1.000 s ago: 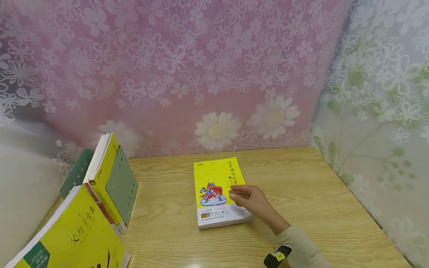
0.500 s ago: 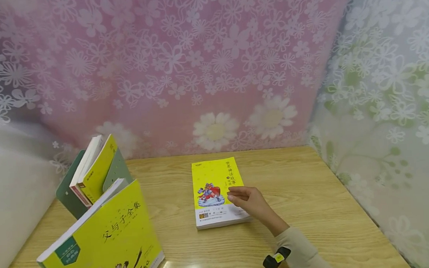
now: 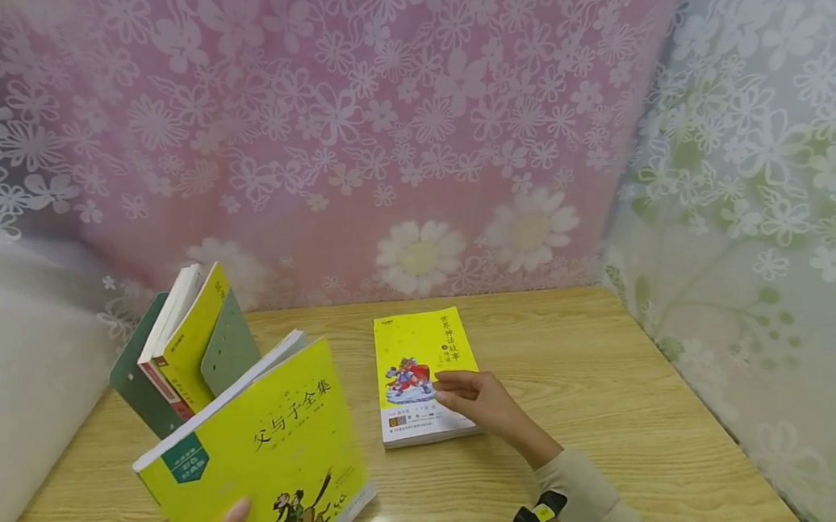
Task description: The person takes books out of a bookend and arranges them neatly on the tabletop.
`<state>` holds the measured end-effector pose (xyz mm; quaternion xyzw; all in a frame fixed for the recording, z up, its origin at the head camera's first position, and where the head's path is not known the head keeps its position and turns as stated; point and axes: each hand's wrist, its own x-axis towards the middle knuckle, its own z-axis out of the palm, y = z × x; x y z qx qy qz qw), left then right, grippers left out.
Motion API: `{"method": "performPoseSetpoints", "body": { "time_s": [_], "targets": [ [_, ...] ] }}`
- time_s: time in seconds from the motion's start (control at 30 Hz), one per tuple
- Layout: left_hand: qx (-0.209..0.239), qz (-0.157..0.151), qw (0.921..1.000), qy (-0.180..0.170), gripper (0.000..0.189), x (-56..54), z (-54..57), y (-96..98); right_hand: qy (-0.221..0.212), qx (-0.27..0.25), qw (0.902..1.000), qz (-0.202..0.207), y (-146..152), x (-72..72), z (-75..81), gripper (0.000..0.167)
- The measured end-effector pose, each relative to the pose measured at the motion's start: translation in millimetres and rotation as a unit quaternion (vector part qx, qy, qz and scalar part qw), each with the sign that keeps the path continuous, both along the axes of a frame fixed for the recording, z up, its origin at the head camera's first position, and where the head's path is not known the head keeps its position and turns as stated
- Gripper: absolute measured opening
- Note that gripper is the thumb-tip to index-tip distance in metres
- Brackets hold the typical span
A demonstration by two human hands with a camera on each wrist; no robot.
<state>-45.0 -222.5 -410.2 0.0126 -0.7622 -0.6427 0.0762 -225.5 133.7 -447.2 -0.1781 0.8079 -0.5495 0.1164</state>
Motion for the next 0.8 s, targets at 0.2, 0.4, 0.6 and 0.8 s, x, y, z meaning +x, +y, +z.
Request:
{"method": "performPoseSetpoints", "body": {
  "time_s": [0.2, 0.4, 0.6, 0.8],
  "targets": [
    [-0.028, 0.158, 0.9834, -0.084, 0.046, -2.7, 22.2, 41.2, -0.030, -0.028, 0.9973, 0.061, -7, 8.7, 9.3, 0.055],
    [0.005, 0.108, 0.9914, -0.074, 0.044, -15.9, 19.2, 46.1, -0.044, -0.071, 0.9876, 0.133, -13, 14.7, 17.3, 0.050],
    [0.047, 0.078, 0.9898, -0.110, 0.040, -24.7, 19.8, 54.0, -0.053, -0.111, 0.9753, 0.184, -19, 17.9, 15.5, 0.048],
    [0.066, 0.031, 0.9917, -0.106, 0.042, -32.6, 18.2, 60.2, -0.090, -0.132, 0.9634, 0.215, -22, 22.3, 16.2, 0.055]
  ]
}}
